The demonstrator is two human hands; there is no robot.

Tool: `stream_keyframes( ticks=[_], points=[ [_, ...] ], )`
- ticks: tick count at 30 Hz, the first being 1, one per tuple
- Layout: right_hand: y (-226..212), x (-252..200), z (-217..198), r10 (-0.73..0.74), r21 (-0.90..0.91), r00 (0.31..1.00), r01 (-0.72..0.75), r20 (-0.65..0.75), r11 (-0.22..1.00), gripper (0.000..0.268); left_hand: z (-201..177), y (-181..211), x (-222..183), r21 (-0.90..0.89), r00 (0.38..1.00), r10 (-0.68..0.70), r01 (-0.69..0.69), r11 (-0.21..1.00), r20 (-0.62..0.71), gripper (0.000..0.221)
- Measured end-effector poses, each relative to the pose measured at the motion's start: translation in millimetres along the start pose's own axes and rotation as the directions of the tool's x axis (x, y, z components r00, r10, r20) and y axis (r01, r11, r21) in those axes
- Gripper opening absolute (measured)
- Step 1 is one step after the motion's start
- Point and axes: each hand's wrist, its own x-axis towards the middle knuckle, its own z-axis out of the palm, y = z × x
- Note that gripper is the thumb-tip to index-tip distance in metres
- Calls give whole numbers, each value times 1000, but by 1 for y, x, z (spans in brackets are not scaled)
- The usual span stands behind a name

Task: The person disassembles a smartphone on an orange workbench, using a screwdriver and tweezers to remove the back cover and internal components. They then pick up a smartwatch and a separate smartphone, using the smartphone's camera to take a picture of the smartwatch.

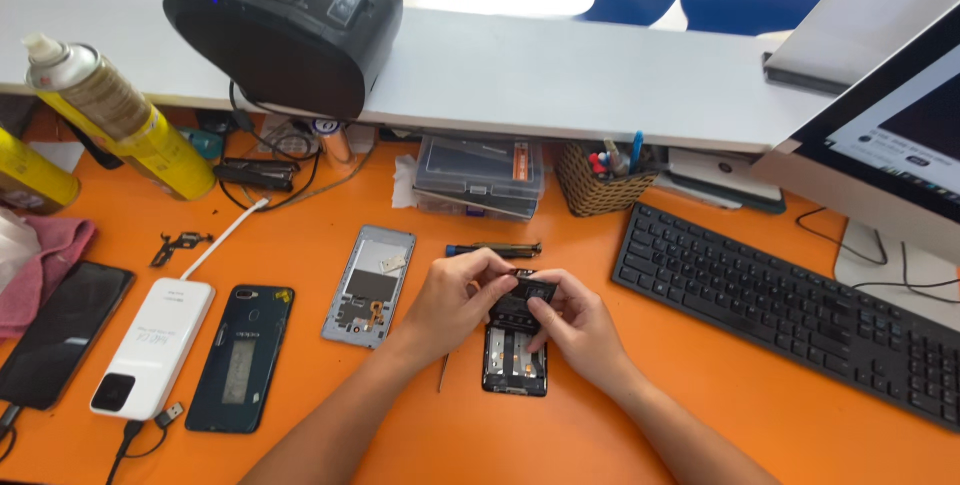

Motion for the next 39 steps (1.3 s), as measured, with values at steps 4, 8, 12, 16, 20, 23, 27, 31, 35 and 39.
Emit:
stream_keyframes(
  ticks=[4,8,12,16,20,23,27,31,35,39],
  points=[
    [-6,1,-2,-16,-18,999,15,-36,1000,27,6,0,-4,-113,999,-46,43,993,-18,14],
    [-7,1,-3,-38,-64,998,35,-52,997,26,9,-6,-4,-89,1000,-25,23,996,-19,11],
    [-5,2,-3,-63,-68,996,58,-69,996,25,9,-6,-4,-116,999,-46,43,992,-26,11],
    [-14,-1,0,-72,-55,994,67,-79,996,23,10,-7,-4,-86,1000,-16,14,996,-23,12],
    [-11,-2,0,-83,-62,993,78,-82,995,22,10,-2,-4,-97,999,-9,5,995,-35,14],
    [-22,-2,3,-102,-50,988,97,-117,994,23,10,-5,1,-85,999,24,-28,996,-45,13],
    [-33,-1,5,-86,31,991,90,-103,995,29,10,-8,-1,-49,998,54,-56,997,-32,15],
    [-27,3,4,-46,134,995,57,-85,989,32,10,-13,-2,-66,995,22,-29,997,-98,13],
    [-30,2,6,-13,115,1000,15,-21,993,30,12,-24,-2,-163,990,-4,-19,986,-138,13],
    [-22,3,3,-4,137,1000,5,-10,991,27,11,-34,-3,-232,995,-23,0,973,-97,28]
  ],
)
